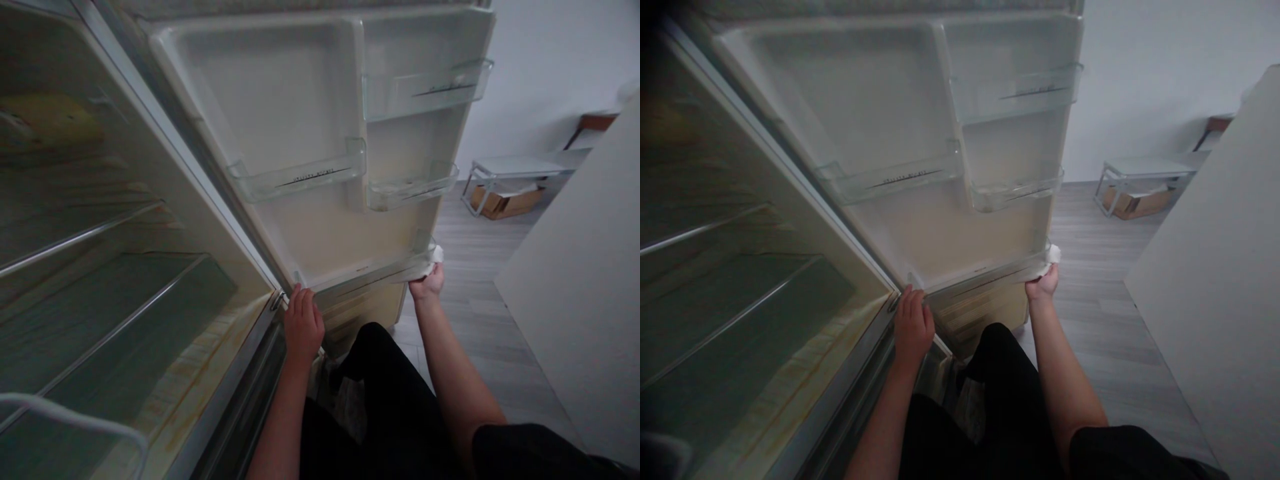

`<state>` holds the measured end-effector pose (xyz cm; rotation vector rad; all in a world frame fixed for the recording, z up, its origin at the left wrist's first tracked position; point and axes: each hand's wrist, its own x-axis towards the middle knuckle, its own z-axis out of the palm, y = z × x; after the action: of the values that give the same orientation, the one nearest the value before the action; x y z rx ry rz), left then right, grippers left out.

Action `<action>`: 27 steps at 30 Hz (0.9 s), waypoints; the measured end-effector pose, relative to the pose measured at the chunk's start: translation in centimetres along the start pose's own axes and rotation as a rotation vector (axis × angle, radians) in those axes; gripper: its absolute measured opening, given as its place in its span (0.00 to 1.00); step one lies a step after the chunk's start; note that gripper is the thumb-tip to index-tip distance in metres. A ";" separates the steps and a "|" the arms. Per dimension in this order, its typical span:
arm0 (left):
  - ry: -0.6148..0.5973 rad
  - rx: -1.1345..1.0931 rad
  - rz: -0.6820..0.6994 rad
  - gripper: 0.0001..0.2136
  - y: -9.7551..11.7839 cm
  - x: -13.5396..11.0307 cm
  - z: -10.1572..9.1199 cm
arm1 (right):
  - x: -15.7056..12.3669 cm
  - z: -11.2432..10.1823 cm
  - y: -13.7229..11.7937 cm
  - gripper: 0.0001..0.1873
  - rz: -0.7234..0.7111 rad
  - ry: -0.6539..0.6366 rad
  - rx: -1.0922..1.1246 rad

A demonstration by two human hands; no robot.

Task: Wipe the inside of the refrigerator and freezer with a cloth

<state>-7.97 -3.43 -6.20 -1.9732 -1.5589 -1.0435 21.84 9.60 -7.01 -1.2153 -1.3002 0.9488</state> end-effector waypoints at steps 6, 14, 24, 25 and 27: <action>0.026 -0.010 -0.026 0.15 0.4 0.0 0.4 | -3.5 5.4 -1.5 0.44 0.254 0.144 0.385; 0.009 -0.010 -0.030 0.16 0.4 -0.1 0.1 | -11.8 17.3 -4.2 0.43 0.595 -0.393 0.826; -0.023 0.034 0.011 0.16 -0.2 -0.4 -0.4 | -9.6 12.7 -5.5 0.34 0.874 -0.119 1.226; -0.017 0.024 0.008 0.16 -0.2 -0.5 -0.4 | -8.3 10.9 -5.2 0.33 0.843 0.019 1.196; 0.000 -0.006 0.002 0.16 -0.1 -0.5 -0.3 | -5.5 6.9 -4.2 0.29 0.699 0.262 1.161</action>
<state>-8.25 -3.94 -6.38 -1.9788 -1.5553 -1.0483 14.02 4.23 -4.67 -0.7618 0.0490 1.6300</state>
